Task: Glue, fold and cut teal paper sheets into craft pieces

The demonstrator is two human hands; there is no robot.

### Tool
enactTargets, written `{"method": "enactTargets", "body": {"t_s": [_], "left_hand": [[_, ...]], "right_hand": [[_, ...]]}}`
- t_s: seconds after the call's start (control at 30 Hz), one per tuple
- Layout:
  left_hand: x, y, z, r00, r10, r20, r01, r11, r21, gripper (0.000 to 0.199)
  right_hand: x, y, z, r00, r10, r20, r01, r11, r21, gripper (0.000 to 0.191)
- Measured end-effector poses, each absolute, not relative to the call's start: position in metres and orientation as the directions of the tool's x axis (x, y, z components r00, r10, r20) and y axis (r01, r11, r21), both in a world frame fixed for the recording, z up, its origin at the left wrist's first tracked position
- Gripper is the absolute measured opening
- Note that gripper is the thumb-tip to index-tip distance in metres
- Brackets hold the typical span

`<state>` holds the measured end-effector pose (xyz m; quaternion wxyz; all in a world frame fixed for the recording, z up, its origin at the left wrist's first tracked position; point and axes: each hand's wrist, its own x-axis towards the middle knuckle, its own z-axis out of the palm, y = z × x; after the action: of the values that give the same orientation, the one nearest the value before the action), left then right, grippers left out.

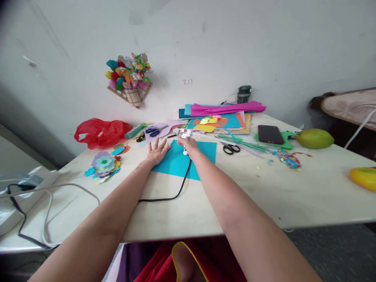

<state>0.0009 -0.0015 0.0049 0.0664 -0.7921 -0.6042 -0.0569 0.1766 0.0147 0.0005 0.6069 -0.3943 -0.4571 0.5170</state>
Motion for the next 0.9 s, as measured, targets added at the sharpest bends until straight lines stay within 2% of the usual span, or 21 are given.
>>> {"method": "enactTargets", "body": {"t_s": [0.3,0.47,0.6,0.73,0.83,0.9], "left_hand": [[0.003,-0.009,0.006,0.377,0.897,0.231,0.926,-0.361,-0.112,0.051],[0.002,-0.006,0.005,0.422,0.882,0.210,0.906,-0.404,-0.126,0.049],[-0.001,-0.002,0.002,0.444,0.870,0.217,0.893,-0.409,-0.189,0.048],[0.003,-0.003,0.007,0.453,0.858,0.242,0.887,-0.407,-0.217,0.047],[0.005,-0.003,0.014,0.459,0.850,0.258,0.886,-0.416,-0.204,0.045],[0.003,0.003,0.017,0.415,0.878,0.240,0.909,-0.392,-0.139,0.044]], "right_hand": [[0.177,0.010,0.004,0.043,0.992,0.117,-0.229,0.124,-0.965,0.031],[0.176,0.011,0.004,0.042,0.991,0.130,-0.290,0.137,-0.947,0.027],[0.175,0.010,0.005,0.048,0.988,0.146,-0.344,0.153,-0.926,0.025],[0.176,0.011,0.004,0.038,0.990,0.133,-0.293,0.139,-0.946,0.028],[0.176,0.011,0.004,0.037,0.990,0.139,-0.271,0.144,-0.952,0.029],[0.176,0.008,0.005,0.037,0.990,0.138,-0.260,0.143,-0.955,0.029]]}}
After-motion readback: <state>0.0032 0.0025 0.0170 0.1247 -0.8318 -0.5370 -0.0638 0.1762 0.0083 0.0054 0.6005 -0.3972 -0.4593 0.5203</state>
